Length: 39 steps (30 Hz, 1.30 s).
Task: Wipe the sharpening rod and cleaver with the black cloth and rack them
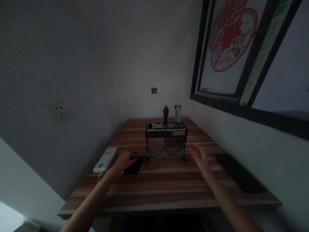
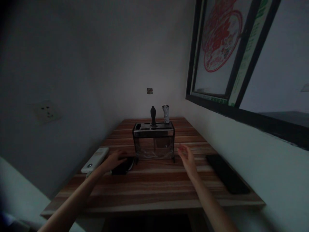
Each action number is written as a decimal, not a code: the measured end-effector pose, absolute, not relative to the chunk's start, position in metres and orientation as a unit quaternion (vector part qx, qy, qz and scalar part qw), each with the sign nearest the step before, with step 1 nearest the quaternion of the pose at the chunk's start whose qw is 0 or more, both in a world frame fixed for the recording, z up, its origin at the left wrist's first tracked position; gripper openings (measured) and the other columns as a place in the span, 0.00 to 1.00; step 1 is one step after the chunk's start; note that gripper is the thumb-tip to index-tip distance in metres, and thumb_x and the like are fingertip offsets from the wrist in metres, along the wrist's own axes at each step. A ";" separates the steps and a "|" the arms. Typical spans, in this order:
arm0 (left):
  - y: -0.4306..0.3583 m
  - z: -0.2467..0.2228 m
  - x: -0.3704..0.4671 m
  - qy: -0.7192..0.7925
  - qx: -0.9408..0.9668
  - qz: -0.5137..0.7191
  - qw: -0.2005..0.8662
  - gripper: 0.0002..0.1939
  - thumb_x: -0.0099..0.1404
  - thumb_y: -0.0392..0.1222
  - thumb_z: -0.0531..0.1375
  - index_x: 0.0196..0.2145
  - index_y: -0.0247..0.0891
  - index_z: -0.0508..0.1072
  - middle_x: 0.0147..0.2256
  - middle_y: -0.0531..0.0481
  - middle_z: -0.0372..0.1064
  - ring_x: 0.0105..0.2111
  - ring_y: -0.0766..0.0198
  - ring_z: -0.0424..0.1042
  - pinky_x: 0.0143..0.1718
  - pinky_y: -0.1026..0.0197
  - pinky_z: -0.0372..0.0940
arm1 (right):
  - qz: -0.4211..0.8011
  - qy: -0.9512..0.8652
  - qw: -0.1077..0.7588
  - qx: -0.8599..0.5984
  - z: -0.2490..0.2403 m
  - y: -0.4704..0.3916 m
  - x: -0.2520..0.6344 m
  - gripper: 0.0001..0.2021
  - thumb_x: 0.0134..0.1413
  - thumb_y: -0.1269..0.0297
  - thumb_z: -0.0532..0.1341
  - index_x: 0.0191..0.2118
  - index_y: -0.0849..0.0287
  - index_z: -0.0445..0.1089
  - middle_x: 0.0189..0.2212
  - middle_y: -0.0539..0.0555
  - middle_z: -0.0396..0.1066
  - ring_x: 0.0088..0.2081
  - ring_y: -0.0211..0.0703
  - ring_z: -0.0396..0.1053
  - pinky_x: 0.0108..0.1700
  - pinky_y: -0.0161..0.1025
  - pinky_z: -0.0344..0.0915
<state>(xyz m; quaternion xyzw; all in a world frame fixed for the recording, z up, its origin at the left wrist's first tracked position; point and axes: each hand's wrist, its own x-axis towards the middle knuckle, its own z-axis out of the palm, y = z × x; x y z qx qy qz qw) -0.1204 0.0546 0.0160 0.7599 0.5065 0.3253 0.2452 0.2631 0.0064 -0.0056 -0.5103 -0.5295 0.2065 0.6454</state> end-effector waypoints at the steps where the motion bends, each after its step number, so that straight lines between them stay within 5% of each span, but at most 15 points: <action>1: 0.052 0.014 -0.123 0.512 0.761 0.316 0.243 0.17 0.48 0.47 0.62 0.36 0.40 0.73 0.40 0.46 0.71 0.44 0.53 0.67 0.48 0.54 0.56 | 0.203 -0.540 0.638 -0.510 -0.007 0.005 0.261 0.18 0.47 0.51 0.58 0.42 0.55 0.64 0.40 0.56 0.69 0.42 0.48 0.66 0.47 0.48 0.62; 7: 0.046 0.016 -0.124 0.523 0.771 0.276 0.235 0.17 0.48 0.43 0.60 0.38 0.41 0.73 0.39 0.46 0.72 0.42 0.52 0.68 0.46 0.56 0.57 | 0.185 -0.592 0.594 -0.513 -0.008 0.000 0.250 0.15 0.50 0.52 0.56 0.41 0.55 0.64 0.37 0.56 0.67 0.40 0.48 0.66 0.44 0.47 0.63; 15: 0.027 0.018 -0.125 0.503 0.772 0.267 0.281 0.24 0.45 0.38 0.59 0.44 0.42 0.71 0.42 0.48 0.72 0.43 0.51 0.68 0.46 0.55 0.58 | 0.209 -0.527 0.649 -0.507 -0.014 0.003 0.258 0.20 0.49 0.50 0.57 0.45 0.54 0.59 0.36 0.55 0.65 0.37 0.46 0.66 0.38 0.44 0.67; 23: -0.016 0.040 -0.085 0.414 0.699 0.213 0.543 0.18 0.48 0.48 0.62 0.38 0.40 0.70 0.35 0.52 0.72 0.35 0.59 0.69 0.36 0.61 0.61 | 0.186 -0.547 0.647 -0.498 -0.010 -0.001 0.253 0.20 0.49 0.50 0.57 0.45 0.55 0.60 0.34 0.54 0.66 0.37 0.46 0.66 0.36 0.43 0.66; 27: -0.018 0.040 -0.032 0.319 0.601 0.260 0.685 0.20 0.51 0.46 0.62 0.42 0.41 0.68 0.40 0.51 0.69 0.39 0.62 0.67 0.39 0.64 0.59 | 0.167 -0.551 0.640 -0.509 -0.009 -0.002 0.254 0.18 0.50 0.52 0.56 0.45 0.54 0.60 0.36 0.55 0.66 0.38 0.47 0.66 0.40 0.45 0.65; 31: -0.003 0.021 0.010 0.278 0.539 0.307 0.734 0.12 0.51 0.42 0.63 0.34 0.37 0.70 0.30 0.52 0.67 0.30 0.66 0.67 0.33 0.65 0.59 | 0.165 -0.544 0.645 -0.510 -0.010 -0.001 0.258 0.17 0.51 0.52 0.55 0.45 0.54 0.60 0.36 0.56 0.66 0.37 0.48 0.66 0.37 0.45 0.66; 39: 0.008 0.001 0.012 0.236 0.545 0.307 0.744 0.20 0.44 0.33 0.67 0.37 0.37 0.71 0.34 0.51 0.69 0.36 0.64 0.67 0.39 0.63 0.59 | 0.160 -0.523 0.662 -0.513 0.000 -0.006 0.257 0.16 0.51 0.51 0.55 0.43 0.54 0.61 0.35 0.56 0.66 0.32 0.47 0.67 0.34 0.45 0.66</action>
